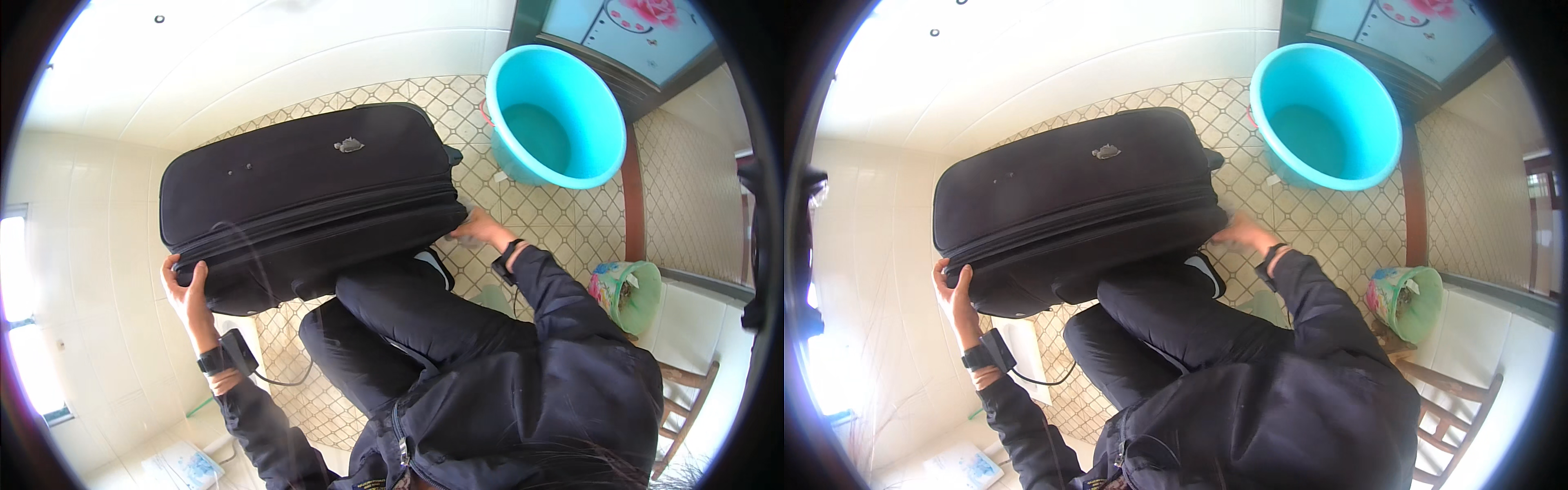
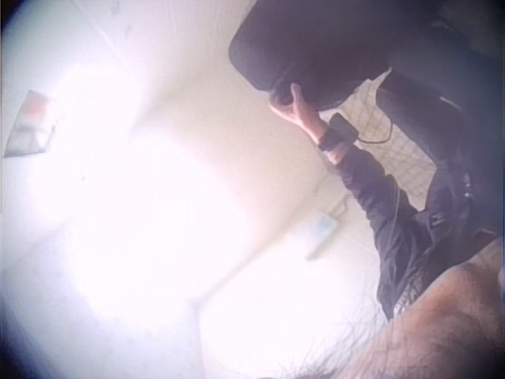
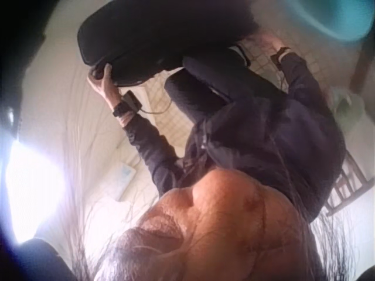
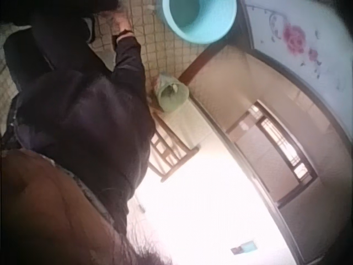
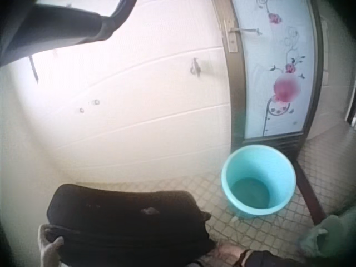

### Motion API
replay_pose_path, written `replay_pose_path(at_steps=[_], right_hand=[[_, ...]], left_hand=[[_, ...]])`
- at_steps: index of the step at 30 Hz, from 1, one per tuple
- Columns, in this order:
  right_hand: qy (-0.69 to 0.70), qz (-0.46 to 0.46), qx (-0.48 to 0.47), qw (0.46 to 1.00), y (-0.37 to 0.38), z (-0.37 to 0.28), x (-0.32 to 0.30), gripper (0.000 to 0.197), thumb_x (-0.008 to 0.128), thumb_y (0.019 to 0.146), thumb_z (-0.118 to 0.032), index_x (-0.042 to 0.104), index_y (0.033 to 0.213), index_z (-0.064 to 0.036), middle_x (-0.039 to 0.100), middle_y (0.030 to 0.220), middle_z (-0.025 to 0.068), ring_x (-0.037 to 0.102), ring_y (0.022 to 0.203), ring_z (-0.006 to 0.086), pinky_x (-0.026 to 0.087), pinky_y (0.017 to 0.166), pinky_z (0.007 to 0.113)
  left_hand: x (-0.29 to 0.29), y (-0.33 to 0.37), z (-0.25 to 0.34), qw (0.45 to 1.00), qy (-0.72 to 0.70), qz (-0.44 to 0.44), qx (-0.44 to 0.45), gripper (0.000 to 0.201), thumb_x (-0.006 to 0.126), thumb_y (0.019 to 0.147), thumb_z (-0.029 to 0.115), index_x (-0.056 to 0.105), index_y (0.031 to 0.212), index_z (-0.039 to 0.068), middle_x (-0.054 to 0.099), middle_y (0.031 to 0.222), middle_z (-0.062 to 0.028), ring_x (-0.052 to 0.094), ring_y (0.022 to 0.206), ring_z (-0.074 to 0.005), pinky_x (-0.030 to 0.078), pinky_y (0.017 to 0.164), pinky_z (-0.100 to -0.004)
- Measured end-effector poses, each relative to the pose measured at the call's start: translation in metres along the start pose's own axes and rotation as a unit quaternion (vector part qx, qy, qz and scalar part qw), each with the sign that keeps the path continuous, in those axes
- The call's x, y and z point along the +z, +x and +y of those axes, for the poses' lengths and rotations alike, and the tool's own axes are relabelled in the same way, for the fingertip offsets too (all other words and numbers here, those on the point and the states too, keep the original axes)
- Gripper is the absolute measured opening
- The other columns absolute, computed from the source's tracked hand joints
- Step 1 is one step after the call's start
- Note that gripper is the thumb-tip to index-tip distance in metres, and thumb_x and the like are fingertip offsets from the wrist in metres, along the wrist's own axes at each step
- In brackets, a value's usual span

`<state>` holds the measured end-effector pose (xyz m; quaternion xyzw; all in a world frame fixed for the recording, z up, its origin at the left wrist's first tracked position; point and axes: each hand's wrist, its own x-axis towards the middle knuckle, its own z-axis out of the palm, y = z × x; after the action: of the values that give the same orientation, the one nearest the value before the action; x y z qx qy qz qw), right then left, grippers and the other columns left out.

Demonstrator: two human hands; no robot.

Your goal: The person sits on the floor and wipes a black suitcase with a cloth, repeatedly dipping the cloth into a blue basin of water. They rotate the suitcase to clean multiple sides and continue wiping until the end of the clip.

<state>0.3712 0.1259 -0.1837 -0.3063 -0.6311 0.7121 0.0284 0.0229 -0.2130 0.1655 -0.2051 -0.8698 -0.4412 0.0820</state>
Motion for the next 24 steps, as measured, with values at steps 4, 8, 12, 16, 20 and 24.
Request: replay_pose_path(at_steps=[4, 8, 12, 16, 20, 24], right_hand=[[0.318, 0.165, -0.052, 0.932, -0.011, -0.062, -0.054, 0.039, 0.063, 0.088, -0.003, 0.056, 0.127, -0.0047, 0.066, 0.111, 0.0058, 0.066, 0.094, 0.0148, 0.054, 0.081, 0.03], [0.279, 0.086, -0.134, 0.947, 0.033, -0.132, -0.075, 0.031, 0.064, 0.092, -0.013, 0.059, 0.121, -0.0043, 0.067, 0.099, 0.005, 0.066, 0.083, 0.013, 0.055, 0.071, 0.028], [-0.58, 0.31, -0.202, 0.726, 0.089, -0.183, 0.016, 0.034, 0.063, 0.088, -0.037, 0.074, 0.088, -0.0042, 0.063, 0.102, 0.0202, 0.062, 0.092, 0.0329, 0.052, 0.073, 0.047], [-0.422, 0.144, -0.368, 0.816, 0.092, -0.23, 0.095, 0.048, 0.066, 0.085, -0.041, 0.067, 0.111, -0.0005, 0.05, 0.129, 0.0198, 0.047, 0.111, 0.0379, 0.042, 0.091, 0.053], [-0.493, 0.037, -0.369, 0.787, 0.113, -0.264, 0.113, 0.055, 0.054, 0.093, -0.052, 0.045, 0.144, -0.0361, 0.027, 0.159, -0.0099, 0.039, 0.122, 0.0336, 0.035, 0.099, 0.049], [-0.455, 0.043, -0.195, 0.868, 0.153, -0.272, 0.067, 0.053, 0.049, 0.097, -0.05, 0.048, 0.143, -0.0232, 0.049, 0.143, 0.0021, 0.042, 0.121, 0.0336, 0.041, 0.097, 0.048]], left_hand=[[0.004, -0.022, 0.003, 0.998, 0.031, 0.006, 0.054, 0.037, 0.069, 0.076, 0.005, 0.06, 0.112, 0.008, 0.051, 0.113, -0.0072, 0.047, 0.107, -0.0203, 0.034, 0.101, -0.0347], [0.027, -0.054, 0.014, 0.995, 0.054, 0.013, 0.085, 0.035, 0.066, 0.076, 0.003, 0.061, 0.11, 0.007, 0.049, 0.109, -0.0069, 0.048, 0.106, -0.0209, 0.036, 0.099, -0.035], [0.045, -0.08, 0.017, 0.995, 0.05, 0.016, 0.09, 0.035, 0.065, 0.073, 0.002, 0.064, 0.108, 0.006, 0.049, 0.101, -0.0073, 0.048, 0.101, -0.0211, 0.036, 0.096, -0.0346], [0.049, -0.086, 0.005, 0.995, 0.04, 0.019, 0.088, 0.036, 0.064, 0.072, 0.003, 0.064, 0.108, 0.005, 0.051, 0.102, -0.0084, 0.048, 0.102, -0.0237, 0.034, 0.098, -0.0371], [0.046, -0.086, -0.01, 0.997, 0.055, 0.001, 0.062, 0.033, 0.063, 0.078, 0.003, 0.062, 0.111, 0.006, 0.05, 0.109, -0.008, 0.048, 0.107, -0.0216, 0.036, 0.098, -0.035], [0.043, -0.09, -0.025, 1.0, -0.007, 0.015, 0.024, 0.03, 0.061, 0.078, 0.001, 0.062, 0.108, 0.004, 0.047, 0.103, -0.0086, 0.047, 0.097, -0.0227, 0.037, 0.092, -0.0334]])
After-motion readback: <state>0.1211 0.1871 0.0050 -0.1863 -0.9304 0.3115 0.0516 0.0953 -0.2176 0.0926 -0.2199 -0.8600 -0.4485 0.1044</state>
